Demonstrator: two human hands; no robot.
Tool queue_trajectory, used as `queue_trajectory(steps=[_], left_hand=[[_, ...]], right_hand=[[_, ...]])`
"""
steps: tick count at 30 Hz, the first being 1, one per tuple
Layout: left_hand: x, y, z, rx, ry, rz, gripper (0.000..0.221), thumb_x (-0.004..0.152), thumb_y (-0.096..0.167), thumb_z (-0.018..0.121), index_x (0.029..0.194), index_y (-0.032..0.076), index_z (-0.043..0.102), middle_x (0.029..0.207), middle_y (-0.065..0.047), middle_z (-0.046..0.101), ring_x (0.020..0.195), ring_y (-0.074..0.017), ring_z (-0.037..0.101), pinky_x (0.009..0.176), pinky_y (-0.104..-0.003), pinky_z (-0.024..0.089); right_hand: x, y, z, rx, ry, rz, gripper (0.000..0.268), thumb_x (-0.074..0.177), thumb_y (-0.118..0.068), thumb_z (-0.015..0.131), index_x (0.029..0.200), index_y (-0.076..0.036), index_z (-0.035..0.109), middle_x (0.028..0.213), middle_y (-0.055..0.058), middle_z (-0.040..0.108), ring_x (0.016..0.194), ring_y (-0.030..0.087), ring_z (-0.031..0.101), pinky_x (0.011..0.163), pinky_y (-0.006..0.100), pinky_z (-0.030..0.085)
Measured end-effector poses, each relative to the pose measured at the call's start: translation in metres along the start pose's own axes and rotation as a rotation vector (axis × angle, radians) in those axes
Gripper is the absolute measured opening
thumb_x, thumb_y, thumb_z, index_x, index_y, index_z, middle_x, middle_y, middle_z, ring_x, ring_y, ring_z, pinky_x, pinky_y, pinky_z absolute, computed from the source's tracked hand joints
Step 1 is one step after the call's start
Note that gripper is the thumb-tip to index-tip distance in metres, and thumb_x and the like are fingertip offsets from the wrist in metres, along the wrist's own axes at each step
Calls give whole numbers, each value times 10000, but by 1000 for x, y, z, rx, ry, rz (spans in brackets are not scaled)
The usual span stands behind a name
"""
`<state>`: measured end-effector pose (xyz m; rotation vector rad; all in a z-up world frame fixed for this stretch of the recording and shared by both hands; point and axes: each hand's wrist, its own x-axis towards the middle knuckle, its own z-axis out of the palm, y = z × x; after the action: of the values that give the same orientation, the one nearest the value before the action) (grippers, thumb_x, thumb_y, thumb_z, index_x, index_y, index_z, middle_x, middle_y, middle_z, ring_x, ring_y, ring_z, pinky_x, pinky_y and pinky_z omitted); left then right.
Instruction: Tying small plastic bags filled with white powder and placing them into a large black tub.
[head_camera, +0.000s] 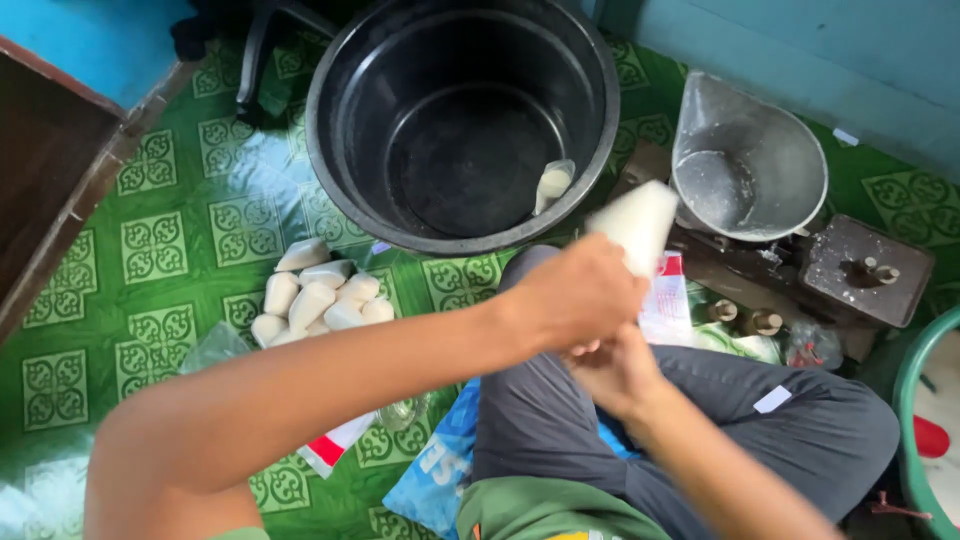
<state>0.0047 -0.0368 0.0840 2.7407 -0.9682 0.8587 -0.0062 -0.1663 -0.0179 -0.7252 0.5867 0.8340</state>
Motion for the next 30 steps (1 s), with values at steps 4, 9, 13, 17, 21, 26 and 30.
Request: queue_trajectory(steps=[4, 9, 13, 17, 21, 26, 30], left_hand=[[8, -2, -57, -18, 87, 164, 108, 782, 50, 526, 688, 100, 541, 567, -90, 514, 605, -284, 489, 610, -412, 372], [-10, -8, -102, -483, -125, -65, 180, 928, 229, 462, 808, 116, 536, 630, -62, 487, 665, -287, 516, 623, -381, 426], [-28, -21, -93, -371, -228, -148, 206, 913, 267, 459, 775, 127, 518, 586, -78, 480, 639, -307, 512, 605, -400, 426], [-41, -28, -63, -364, -439, -393, 198, 908, 286, 465, 825, 157, 590, 700, -96, 521, 699, -368, 559, 632, -435, 451], [-50, -40, -39, -876, -173, -815, 236, 915, 301, 564, 744, 150, 624, 812, -41, 589, 816, -255, 623, 748, -326, 480], [-72, -11, 13, -1221, 220, -1278, 223, 825, 257, 659, 632, 144, 658, 910, 28, 564, 832, -92, 518, 758, -224, 436], [-89, 7, 57, -1283, 587, -1492, 222, 828, 205, 703, 635, 98, 681, 959, 13, 503, 902, -75, 474, 804, -207, 399]], right_hand=[[0, -39, -3, -332, -242, -408, 145, 766, -167, 651, 671, -90, 573, 619, 19, 424, 579, 162, 473, 570, 255, 416], [-13, -98, 13, -1294, -919, -1662, 206, 852, -212, 630, 827, -43, 746, 893, 133, 656, 733, 241, 625, 618, 322, 489], [-55, -127, 85, -1746, -957, -2028, 250, 951, -243, 518, 808, -128, 689, 750, 39, 526, 554, 220, 448, 511, 362, 379], [-51, -132, 99, -1989, -1030, -1474, 168, 895, -202, 564, 757, -110, 589, 735, 35, 497, 663, 295, 520, 555, 395, 411], [-28, -127, 92, -1557, -738, -881, 203, 837, -190, 659, 675, -66, 665, 788, 21, 508, 723, 196, 509, 693, 338, 419], [41, -66, 33, -951, -515, -707, 260, 859, -111, 620, 632, -45, 510, 940, 78, 523, 849, 170, 513, 747, 297, 407], [62, -24, 19, -469, -349, -540, 299, 850, -159, 610, 611, -123, 434, 972, 37, 577, 765, 71, 526, 616, 204, 416]])
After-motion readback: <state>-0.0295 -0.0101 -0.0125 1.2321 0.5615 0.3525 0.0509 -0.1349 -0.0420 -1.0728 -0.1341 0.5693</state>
